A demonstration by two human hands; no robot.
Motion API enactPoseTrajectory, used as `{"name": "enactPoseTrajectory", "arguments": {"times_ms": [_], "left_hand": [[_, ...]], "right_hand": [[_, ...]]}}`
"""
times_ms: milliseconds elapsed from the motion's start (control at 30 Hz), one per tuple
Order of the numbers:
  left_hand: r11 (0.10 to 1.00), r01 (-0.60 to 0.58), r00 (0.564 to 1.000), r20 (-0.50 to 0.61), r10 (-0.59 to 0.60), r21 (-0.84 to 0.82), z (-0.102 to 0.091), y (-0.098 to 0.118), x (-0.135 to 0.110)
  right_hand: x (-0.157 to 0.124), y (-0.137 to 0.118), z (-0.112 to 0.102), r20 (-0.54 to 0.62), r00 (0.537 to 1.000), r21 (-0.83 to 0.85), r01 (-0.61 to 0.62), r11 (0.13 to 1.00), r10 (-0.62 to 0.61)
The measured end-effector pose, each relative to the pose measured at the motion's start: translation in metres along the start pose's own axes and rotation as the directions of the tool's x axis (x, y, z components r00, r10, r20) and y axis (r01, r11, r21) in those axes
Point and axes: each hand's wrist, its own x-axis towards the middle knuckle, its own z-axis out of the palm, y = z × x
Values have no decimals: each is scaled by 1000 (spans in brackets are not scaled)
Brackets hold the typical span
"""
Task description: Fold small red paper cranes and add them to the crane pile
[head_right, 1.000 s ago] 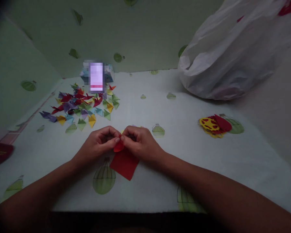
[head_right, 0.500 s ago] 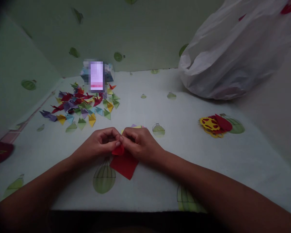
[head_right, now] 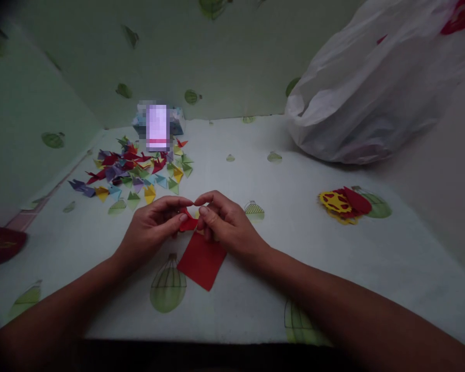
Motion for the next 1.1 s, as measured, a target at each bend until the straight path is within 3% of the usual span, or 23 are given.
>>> {"name": "enactPoseTrajectory", "arguments": {"times_ms": [133, 233, 333, 467, 667, 833, 933, 1100], "left_hand": [[998, -33, 997, -64, 37, 53, 0, -1, -1], [999, -14, 998, -58, 16, 44, -1, -2, -1], [998, -10, 999, -39, 12, 55, -2, -1, -3], [995, -9, 1000, -22, 12, 97, -1, 1, -3], [995, 92, 996, -17, -91, 28, 2, -1, -2], [993, 120, 983, -140, -116, 16, 4, -2, -5], [993, 113, 977, -185, -107, 23, 7, -3, -8], [992, 120, 984, -128, -123, -28, 13, -3, -13]], "right_hand": [[-1, 2, 0, 39, 984, -83, 175, 981, -172], [-1, 2, 0, 99, 942, -291, 336, 896, -321], [0, 2, -1, 127, 915, -413, 399, 819, -382], [0, 0, -1, 118, 932, -452, 357, 818, -342], [-1, -2, 0, 19, 974, -433, 212, 876, -226], [-1, 0, 4, -49, 990, -284, 112, 952, -131], [-2, 3, 7, -57, 994, -305, 74, 950, -96], [-2, 6, 7, -104, 991, -349, 38, 936, -79]]}}
